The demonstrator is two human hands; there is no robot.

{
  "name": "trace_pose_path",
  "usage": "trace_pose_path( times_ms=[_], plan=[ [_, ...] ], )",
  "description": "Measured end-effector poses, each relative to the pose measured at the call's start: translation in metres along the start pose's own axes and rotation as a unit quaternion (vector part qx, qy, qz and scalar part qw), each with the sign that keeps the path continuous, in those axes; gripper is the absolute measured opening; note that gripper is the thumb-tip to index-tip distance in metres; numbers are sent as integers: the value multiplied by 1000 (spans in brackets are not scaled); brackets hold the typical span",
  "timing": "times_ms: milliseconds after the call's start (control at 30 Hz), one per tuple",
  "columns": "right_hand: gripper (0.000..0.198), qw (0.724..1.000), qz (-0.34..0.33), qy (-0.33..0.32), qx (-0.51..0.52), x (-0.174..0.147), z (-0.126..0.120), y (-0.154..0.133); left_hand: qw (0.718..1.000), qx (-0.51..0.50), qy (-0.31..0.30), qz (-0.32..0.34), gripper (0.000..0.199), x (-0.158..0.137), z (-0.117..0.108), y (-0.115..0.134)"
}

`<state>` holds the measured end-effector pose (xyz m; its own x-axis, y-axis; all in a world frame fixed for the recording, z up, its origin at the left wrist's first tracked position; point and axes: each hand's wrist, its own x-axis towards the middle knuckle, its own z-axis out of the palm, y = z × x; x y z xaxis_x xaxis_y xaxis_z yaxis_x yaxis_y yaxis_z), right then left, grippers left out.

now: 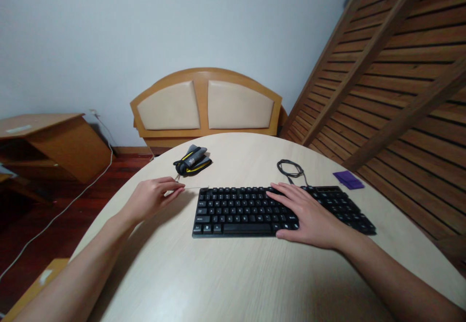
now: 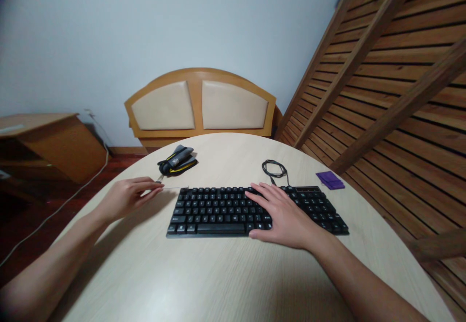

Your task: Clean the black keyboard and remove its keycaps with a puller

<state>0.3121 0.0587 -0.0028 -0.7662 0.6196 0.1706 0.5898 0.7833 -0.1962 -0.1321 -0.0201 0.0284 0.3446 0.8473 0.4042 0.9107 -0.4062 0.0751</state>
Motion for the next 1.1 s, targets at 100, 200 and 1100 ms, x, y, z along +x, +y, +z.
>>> trace_pose_path(
  times_ms=[100,200,1100],
  plan=[
    [88,1000,-1,0,2,0,-1,-1,1000,-21,1,15,32,1,3,5],
    [88,1000,-1,0,5,1,-1,0,999,-43,1,16,30,2,7,14],
    [89,1000,-5,0,12,2,0,1,998,-53,-29,-1,39,9,29,29]
  ],
)
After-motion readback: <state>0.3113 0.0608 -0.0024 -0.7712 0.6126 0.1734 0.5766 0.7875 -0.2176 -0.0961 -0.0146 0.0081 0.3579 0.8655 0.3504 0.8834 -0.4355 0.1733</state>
